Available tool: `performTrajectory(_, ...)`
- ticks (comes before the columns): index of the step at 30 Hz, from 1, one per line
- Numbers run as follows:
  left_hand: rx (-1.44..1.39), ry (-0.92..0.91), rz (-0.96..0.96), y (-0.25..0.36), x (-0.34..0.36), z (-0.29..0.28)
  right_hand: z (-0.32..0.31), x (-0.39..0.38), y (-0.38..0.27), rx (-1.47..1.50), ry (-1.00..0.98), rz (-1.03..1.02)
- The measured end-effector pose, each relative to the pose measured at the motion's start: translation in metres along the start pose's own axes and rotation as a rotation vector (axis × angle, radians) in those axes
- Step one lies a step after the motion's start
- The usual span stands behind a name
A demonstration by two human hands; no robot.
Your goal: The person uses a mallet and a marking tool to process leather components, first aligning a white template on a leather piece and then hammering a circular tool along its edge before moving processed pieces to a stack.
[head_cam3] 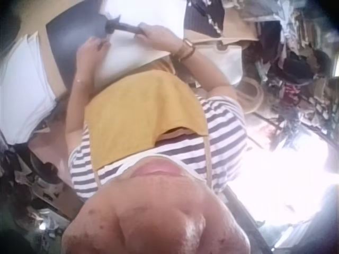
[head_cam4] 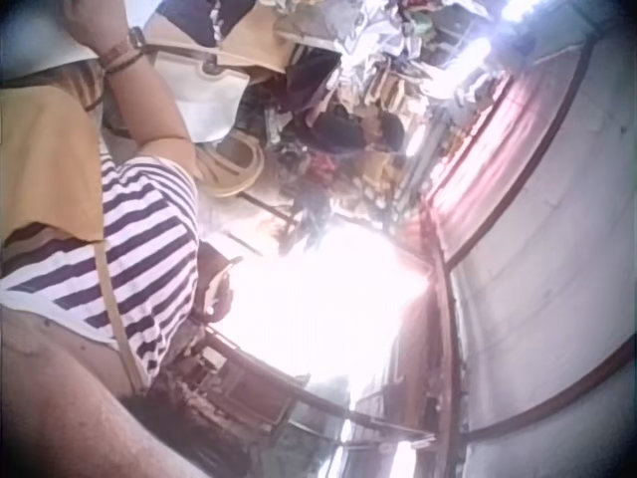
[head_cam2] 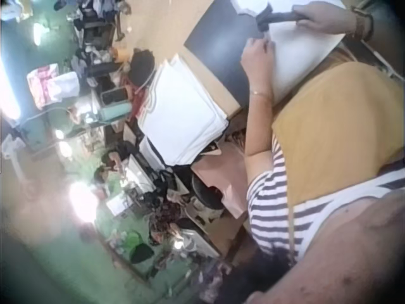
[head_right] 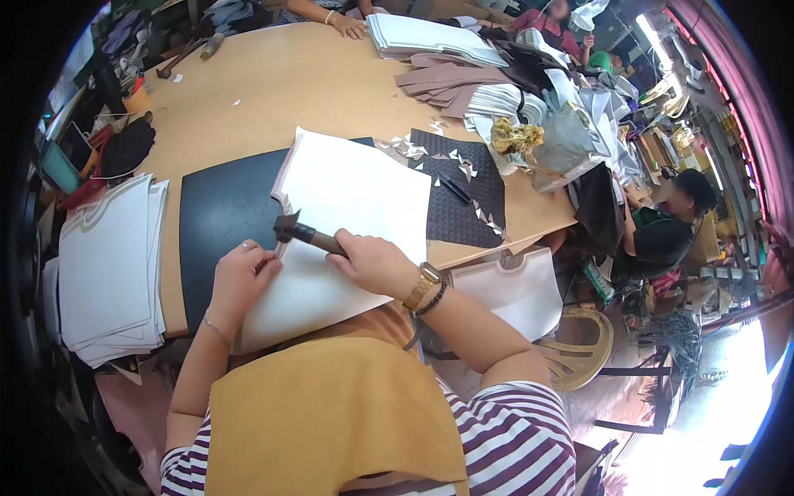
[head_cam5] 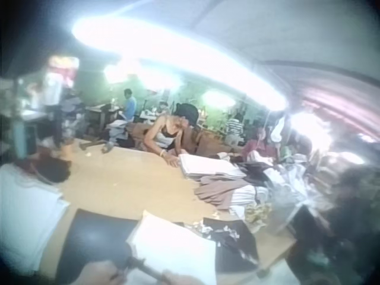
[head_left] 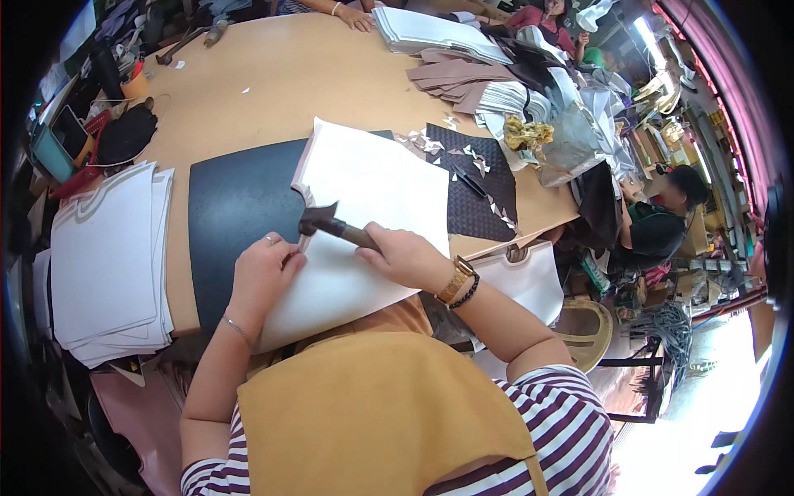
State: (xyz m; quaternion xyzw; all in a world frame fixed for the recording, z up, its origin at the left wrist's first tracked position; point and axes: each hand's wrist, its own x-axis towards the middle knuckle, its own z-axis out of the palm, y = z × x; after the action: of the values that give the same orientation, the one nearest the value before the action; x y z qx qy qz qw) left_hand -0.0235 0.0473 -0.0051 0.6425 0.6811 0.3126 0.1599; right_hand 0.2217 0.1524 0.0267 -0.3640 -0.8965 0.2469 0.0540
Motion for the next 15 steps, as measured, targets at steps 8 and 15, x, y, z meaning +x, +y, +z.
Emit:
performTrajectory(8, -0.072, 0.104, 0.022, 0.002, -0.001, -0.007, -0.003, -0.007, -0.011, 0.047, -0.118, 0.128)
performTrajectory(15, -0.061, -0.04, 0.097, -0.011, -0.005, -0.017, 0.001, -0.01, -0.022, 0.094, 0.012, -0.03)
